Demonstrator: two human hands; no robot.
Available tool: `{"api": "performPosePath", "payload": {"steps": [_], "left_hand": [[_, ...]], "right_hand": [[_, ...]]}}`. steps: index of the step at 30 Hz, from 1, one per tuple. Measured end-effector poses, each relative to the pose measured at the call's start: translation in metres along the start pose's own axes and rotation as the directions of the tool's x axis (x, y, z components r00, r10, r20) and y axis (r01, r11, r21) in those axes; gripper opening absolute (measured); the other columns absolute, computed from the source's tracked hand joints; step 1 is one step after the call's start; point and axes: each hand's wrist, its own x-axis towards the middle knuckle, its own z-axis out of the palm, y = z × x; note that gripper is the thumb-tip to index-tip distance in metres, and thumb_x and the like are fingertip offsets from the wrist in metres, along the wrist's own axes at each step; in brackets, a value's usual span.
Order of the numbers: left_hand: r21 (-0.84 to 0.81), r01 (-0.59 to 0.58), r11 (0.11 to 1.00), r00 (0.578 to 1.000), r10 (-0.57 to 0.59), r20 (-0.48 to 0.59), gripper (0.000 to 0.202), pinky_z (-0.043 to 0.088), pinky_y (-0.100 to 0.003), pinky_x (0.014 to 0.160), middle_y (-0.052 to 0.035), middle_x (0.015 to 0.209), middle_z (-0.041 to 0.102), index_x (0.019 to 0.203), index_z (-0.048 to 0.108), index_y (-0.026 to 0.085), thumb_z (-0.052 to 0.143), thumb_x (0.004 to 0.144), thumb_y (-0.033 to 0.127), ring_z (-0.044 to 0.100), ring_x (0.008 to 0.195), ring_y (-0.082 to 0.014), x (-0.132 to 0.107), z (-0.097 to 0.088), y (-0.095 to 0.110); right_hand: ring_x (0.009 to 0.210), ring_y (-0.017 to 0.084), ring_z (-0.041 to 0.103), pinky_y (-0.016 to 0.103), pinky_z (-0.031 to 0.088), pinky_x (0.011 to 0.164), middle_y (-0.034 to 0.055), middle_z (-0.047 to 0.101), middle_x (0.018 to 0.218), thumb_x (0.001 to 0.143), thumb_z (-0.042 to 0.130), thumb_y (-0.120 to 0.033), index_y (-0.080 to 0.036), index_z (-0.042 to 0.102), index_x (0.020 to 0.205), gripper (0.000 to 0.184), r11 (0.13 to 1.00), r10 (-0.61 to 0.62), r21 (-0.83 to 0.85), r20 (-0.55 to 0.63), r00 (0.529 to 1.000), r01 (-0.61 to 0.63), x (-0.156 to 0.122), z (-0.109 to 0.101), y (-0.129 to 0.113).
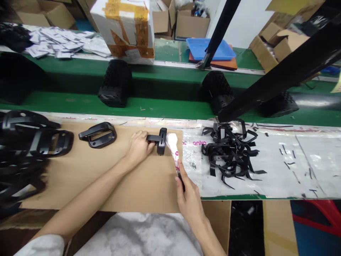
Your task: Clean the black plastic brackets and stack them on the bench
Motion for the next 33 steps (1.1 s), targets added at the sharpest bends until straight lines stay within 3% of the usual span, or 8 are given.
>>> {"api": "performPosePath", "payload": {"steps": [5, 9, 13, 16, 22, 25, 28, 33], "left_hand": [[-0.001, -0.002, 1.000, 1.000, 0.002, 0.012, 0.020, 0.043, -0.044, 0.087, -0.0152, 0.098, 0.069, 0.089, 0.071, 0.015, 0.055, 0.097, 0.025, 0.062, 0.098, -0.0326, -0.001, -0.003, 0.003], [-0.005, 0.002, 1.000, 1.000, -0.002, 0.010, 0.018, 0.043, -0.044, 0.087, -0.0148, 0.098, 0.069, 0.091, 0.071, 0.015, 0.056, 0.096, 0.024, 0.062, 0.099, -0.0323, -0.002, -0.001, 0.003], [-0.007, 0.010, 1.000, 1.000, -0.010, -0.004, 0.018, 0.043, -0.044, 0.087, -0.0147, 0.098, 0.069, 0.092, 0.070, 0.015, 0.057, 0.096, 0.025, 0.062, 0.098, -0.0319, -0.002, 0.000, 0.003], [-0.017, 0.007, 1.000, 1.000, -0.007, -0.001, 0.017, 0.043, -0.044, 0.090, -0.0147, 0.099, 0.069, 0.092, 0.070, 0.015, 0.057, 0.096, 0.025, 0.061, 0.100, -0.0318, -0.002, 0.000, 0.003], [-0.035, 0.015, 0.999, 1.000, -0.014, 0.019, 0.019, 0.043, -0.045, 0.088, -0.0152, 0.099, 0.070, 0.094, 0.071, 0.015, 0.056, 0.097, 0.026, 0.061, 0.100, -0.0326, -0.001, -0.002, 0.004], [-0.038, 0.024, 0.999, 0.999, -0.023, 0.028, 0.020, 0.042, -0.045, 0.089, -0.0156, 0.100, 0.070, 0.095, 0.071, 0.015, 0.055, 0.098, 0.026, 0.061, 0.101, -0.0327, -0.002, -0.003, 0.005], [-0.035, 0.040, 0.999, 0.998, -0.039, 0.039, 0.022, 0.041, -0.046, 0.089, -0.0160, 0.101, 0.070, 0.095, 0.072, 0.014, 0.054, 0.099, 0.027, 0.061, 0.102, -0.0333, -0.002, -0.004, 0.006], [-0.031, 0.050, 0.998, 0.998, -0.049, 0.040, 0.021, 0.040, -0.046, 0.091, -0.0156, 0.103, 0.071, 0.098, 0.072, 0.015, 0.055, 0.099, 0.028, 0.061, 0.104, -0.0330, -0.001, -0.004, 0.007]], "right_hand": [[0.126, 0.026, 0.070, 0.038, 0.062, 0.098, 0.0091, 0.070, 0.141, 0.109, 0.040, -0.039, -0.024, 0.034, 0.165, 0.058, 1.000, 0.004, -0.016, 0.119, 0.993, -0.002, 0.000, -0.002, 0.001], [0.129, 0.027, 0.068, 0.041, 0.060, 0.102, 0.0086, 0.068, 0.143, 0.109, 0.039, -0.039, -0.024, 0.032, 0.165, 0.059, 0.999, 0.009, -0.033, 0.094, 0.996, -0.006, 0.000, -0.004, -0.001], [0.108, 0.025, 0.077, 0.037, 0.064, 0.092, 0.0096, 0.074, 0.133, 0.109, 0.040, -0.041, -0.023, 0.030, 0.166, 0.061, 0.998, 0.053, -0.024, 0.073, 0.996, -0.051, -0.004, 0.001, 0.001], [0.107, 0.024, 0.077, 0.033, 0.064, 0.087, 0.0111, 0.074, 0.134, 0.108, 0.041, -0.041, -0.022, 0.034, 0.165, 0.060, 0.999, 0.034, -0.014, 0.038, 0.999, -0.034, -0.005, 0.004, 0.002], [0.074, 0.023, 0.077, 0.036, 0.065, 0.079, 0.0089, 0.082, 0.097, 0.108, 0.038, -0.045, -0.019, 0.035, 0.165, 0.063, 0.997, 0.063, -0.053, 0.053, 0.997, -0.060, 0.003, -0.004, -0.002], [0.086, 0.026, 0.079, 0.036, 0.064, 0.079, 0.0094, 0.082, 0.097, 0.107, 0.041, -0.046, -0.020, 0.040, 0.163, 0.061, 0.997, 0.039, -0.065, 0.112, 0.993, -0.032, 0.008, -0.009, -0.003], [0.092, 0.026, 0.078, 0.037, 0.064, 0.082, 0.0105, 0.080, 0.109, 0.107, 0.039, -0.045, -0.022, 0.037, 0.164, 0.062, 0.997, 0.034, -0.066, 0.079, 0.996, -0.028, 0.009, -0.011, -0.005], [0.054, 0.018, 0.064, 0.033, 0.062, 0.065, 0.0039, 0.079, 0.086, 0.107, 0.038, -0.047, -0.020, 0.039, 0.163, 0.062, 0.994, 0.086, -0.073, 0.126, 0.988, -0.077, 0.007, -0.012, -0.007]]}}
